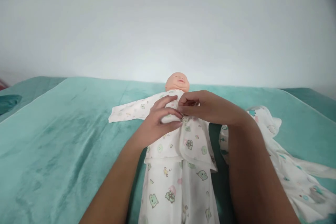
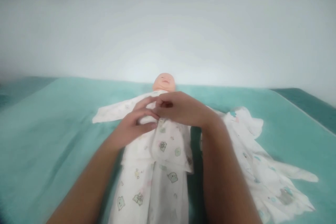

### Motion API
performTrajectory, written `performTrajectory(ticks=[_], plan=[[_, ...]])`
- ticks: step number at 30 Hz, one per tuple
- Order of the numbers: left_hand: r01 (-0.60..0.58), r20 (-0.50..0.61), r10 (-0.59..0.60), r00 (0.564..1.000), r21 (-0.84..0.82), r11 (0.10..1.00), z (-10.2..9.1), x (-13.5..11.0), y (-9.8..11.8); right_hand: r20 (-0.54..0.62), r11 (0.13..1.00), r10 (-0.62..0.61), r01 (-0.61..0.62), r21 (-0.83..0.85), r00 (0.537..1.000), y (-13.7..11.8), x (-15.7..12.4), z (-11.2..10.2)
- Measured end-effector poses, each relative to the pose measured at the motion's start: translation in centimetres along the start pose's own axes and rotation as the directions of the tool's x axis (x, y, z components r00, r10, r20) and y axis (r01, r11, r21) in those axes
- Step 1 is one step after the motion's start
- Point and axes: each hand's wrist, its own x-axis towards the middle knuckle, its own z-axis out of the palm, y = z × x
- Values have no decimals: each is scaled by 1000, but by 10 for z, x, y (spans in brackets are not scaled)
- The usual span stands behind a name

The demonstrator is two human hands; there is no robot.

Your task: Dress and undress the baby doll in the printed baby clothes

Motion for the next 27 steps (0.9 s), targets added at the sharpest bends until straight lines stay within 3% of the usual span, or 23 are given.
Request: performTrajectory(ticks=[5, 8, 11, 15, 22, 27], plan=[[-78, -34, 82, 996, 103, 992, 1, 2, -1, 48, 996, 0, 4, -84, 999, 0, -24, -3], [-137, -51, 145, 988, 137, 981, 2, 3, -3, -64, 998, 67, -68, -18, 996, 4, -33, 15], [-152, -42, 162, 986, 168, 974, 2, 3, -3, -220, 983, 156, -130, 127, 963, 10, -38, 39], [-156, -23, 163, 986, 189, 970, 3, 3, -1, -383, 965, 137, -36, 260, 914, 20, -40, 59], [-126, -28, 132, 991, 154, 980, 3, 4, 3, -398, 944, 33, 103, 315, 917, 32, -38, 58], [-97, -50, 104, 993, 118, 988, 4, 4, 3, -496, 957, 37, 111, 267, 868, 30, -35, 66]])
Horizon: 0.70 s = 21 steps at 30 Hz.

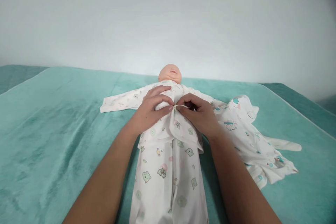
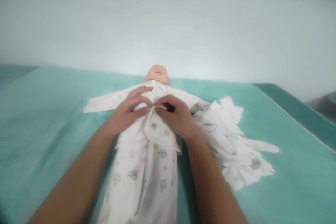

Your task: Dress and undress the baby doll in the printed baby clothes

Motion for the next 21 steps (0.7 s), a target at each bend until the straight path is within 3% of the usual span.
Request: performTrajectory(ticks=[4, 9, 13, 17, 21], plan=[[18, -5, -18, 1000, -12, 1000, 1, -1, 0, -34, 1000, -5, 6, 26, 999, 0, 0, 5], [8, -5, -8, 1000, -8, 1000, 1, 0, -1, 68, 999, 5, -8, 42, 998, 0, 0, -3], [2, -10, -2, 1000, -29, 1000, 2, 0, -3, 136, 996, -71, 64, 60, 988, 0, 0, -8], [-1, -29, 0, 1000, -40, 999, 3, 1, -4, 161, 988, -154, 148, 52, 975, 1, -1, -5], [-11, -36, 10, 999, -24, 1000, 3, 0, -4, 142, 992, -129, 129, 10, 981, -2, -3, -4]])
